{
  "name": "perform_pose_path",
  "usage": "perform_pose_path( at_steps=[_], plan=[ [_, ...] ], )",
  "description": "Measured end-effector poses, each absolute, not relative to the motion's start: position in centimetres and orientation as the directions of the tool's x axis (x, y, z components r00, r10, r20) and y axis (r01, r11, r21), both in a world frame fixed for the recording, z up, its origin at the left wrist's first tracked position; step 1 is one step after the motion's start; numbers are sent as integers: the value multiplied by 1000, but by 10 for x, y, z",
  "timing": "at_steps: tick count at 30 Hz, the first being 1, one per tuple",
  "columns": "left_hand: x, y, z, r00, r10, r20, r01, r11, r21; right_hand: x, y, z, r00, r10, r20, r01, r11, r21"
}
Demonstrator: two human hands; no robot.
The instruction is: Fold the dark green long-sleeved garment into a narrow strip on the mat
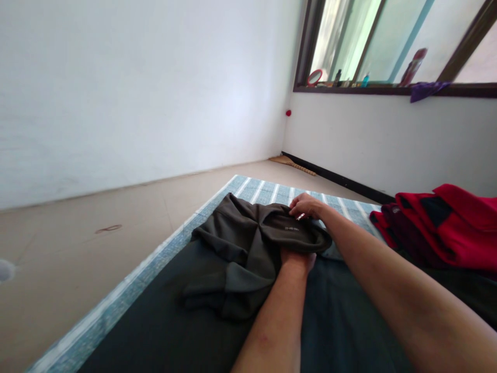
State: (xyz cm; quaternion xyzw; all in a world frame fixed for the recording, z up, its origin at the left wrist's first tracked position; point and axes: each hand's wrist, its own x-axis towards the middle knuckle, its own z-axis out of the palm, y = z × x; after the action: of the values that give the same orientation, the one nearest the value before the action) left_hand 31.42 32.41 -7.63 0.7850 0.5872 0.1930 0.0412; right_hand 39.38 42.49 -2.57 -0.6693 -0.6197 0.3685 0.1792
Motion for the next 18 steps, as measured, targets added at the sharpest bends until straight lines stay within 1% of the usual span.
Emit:
perform_pose_path(
  at_steps=[3, 8, 13, 16, 18],
  plan=[
    [314, 323, -74, 230, 938, 260, 904, -304, 299, 393, 425, -25, -49, 968, -248, 758, -126, -640],
    [312, 320, -71, 241, 929, 282, 917, -313, 249, 390, 425, -23, -80, 974, -210, 869, -35, -493],
    [313, 321, -73, 239, 920, 310, 906, -326, 269, 393, 419, -8, -114, 986, -125, 930, 61, -362],
    [315, 321, -77, 216, 927, 307, 894, -314, 319, 405, 411, 5, -72, 993, -89, 947, 40, -319],
    [315, 321, -78, 218, 921, 322, 876, -330, 353, 416, 405, 11, -20, 994, -106, 946, -16, -323]
  ],
)
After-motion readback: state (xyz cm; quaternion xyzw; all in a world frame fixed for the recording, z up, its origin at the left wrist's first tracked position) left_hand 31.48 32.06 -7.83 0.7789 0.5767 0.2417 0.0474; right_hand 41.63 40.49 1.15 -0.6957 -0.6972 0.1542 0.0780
